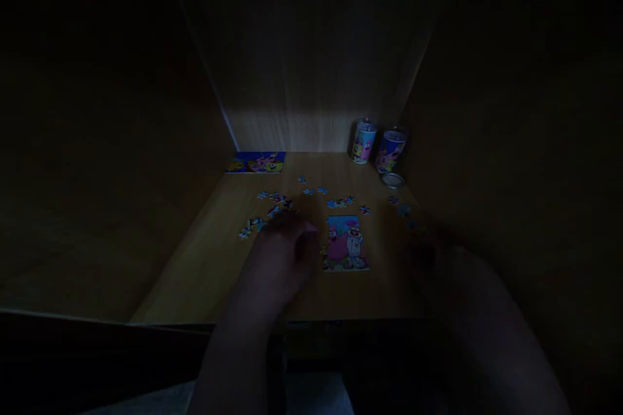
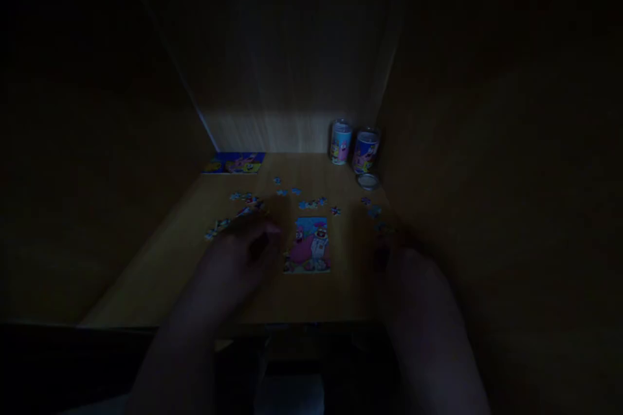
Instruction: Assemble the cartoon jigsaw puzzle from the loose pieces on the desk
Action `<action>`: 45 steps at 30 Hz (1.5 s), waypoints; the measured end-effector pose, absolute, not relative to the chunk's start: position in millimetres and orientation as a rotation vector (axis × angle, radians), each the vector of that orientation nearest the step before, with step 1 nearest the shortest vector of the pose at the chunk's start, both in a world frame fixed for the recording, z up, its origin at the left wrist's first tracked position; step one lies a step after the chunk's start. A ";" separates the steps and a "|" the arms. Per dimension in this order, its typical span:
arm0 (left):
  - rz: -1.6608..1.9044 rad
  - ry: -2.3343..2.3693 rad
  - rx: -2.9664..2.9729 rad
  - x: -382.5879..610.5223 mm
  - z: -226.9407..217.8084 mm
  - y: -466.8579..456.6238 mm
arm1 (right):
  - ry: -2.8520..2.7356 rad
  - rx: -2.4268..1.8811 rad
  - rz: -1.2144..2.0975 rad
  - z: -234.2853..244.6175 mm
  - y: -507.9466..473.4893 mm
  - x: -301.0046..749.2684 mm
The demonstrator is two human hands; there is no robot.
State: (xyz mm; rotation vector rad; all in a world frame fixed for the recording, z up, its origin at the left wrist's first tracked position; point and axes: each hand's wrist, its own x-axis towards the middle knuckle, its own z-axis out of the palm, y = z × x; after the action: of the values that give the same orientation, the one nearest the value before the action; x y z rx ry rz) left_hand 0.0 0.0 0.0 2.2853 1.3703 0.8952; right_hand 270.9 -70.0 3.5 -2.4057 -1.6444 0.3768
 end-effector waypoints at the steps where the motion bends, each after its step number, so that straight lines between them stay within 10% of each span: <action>1: 0.884 1.389 2.301 0.4 -0.9 0.2 | -1.643 -2.422 0.365 2.5 -69.9 270.5; 45: 0.974 1.344 2.332 2.9 -4.4 -3.0 | -1.593 -1.430 0.726 -12.9 -36.5 192.2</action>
State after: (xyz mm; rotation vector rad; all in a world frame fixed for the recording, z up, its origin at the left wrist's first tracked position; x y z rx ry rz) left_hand 2.9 -3.0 -4.4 2.3322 1.3440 0.9735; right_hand 192.2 -36.5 -12.9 -1.4300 -1.5934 0.7255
